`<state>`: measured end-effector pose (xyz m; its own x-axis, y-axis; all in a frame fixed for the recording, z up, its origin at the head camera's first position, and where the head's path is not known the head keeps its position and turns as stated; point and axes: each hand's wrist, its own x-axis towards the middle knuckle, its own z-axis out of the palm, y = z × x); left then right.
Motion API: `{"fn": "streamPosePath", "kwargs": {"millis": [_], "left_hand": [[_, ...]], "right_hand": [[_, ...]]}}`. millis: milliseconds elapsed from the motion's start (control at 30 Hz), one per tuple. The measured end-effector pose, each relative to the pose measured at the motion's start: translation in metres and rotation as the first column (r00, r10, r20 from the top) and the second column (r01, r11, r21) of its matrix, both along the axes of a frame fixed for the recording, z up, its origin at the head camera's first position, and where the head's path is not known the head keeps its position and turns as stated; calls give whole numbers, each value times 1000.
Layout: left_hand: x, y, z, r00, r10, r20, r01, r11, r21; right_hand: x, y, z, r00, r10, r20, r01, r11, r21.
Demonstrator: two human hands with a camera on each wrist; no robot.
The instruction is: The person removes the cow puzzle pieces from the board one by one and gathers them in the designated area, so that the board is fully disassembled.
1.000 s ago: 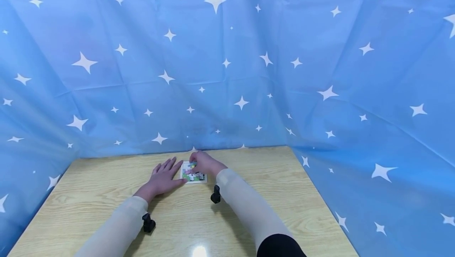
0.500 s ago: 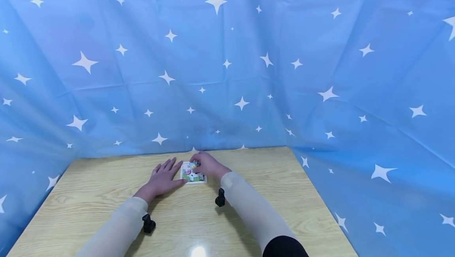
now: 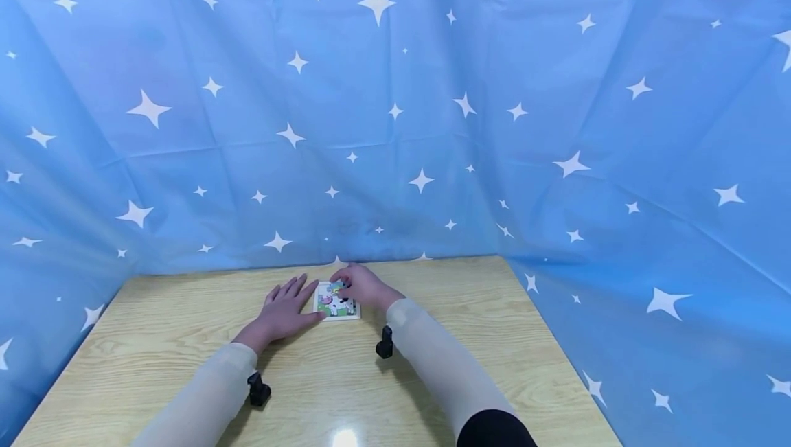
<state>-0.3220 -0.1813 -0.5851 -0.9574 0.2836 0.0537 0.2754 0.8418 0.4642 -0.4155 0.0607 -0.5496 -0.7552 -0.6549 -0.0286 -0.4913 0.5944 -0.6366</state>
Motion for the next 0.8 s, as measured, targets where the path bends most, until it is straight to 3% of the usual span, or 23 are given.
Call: {"fn": "streamPosePath", "kwargs": {"millis": [100,167,367,500,733,800], "left_hand": [[0,0,0,1000,-1,7,0,1000,7],[-4,-1,-5,1000,5,12,-5,1000,-6],[-13,-4,-17,1000,12,17,-11,999,-40],[-7,-1,-9,1000,-5,7,5,1000,-5],[-6,-3,-10,1000,-2,2,3,1000,-16],[-1,-1,-2,1000,4,19,-3,1000,-23]], "right_hand": [[0,1,-2,1000,-1,4,1,1000,-10],[0,1,-2,1000,5,-10,-5,1000,-12],[2,3,-7,986,44,-162,-45,999,-4],[2,7,-11,978,29,-205,-35,999,-24],[4,10,-12,974,1,-225,-8,999,-34],[6,9,-12,976,2,-216,-10,999,-38]]}}
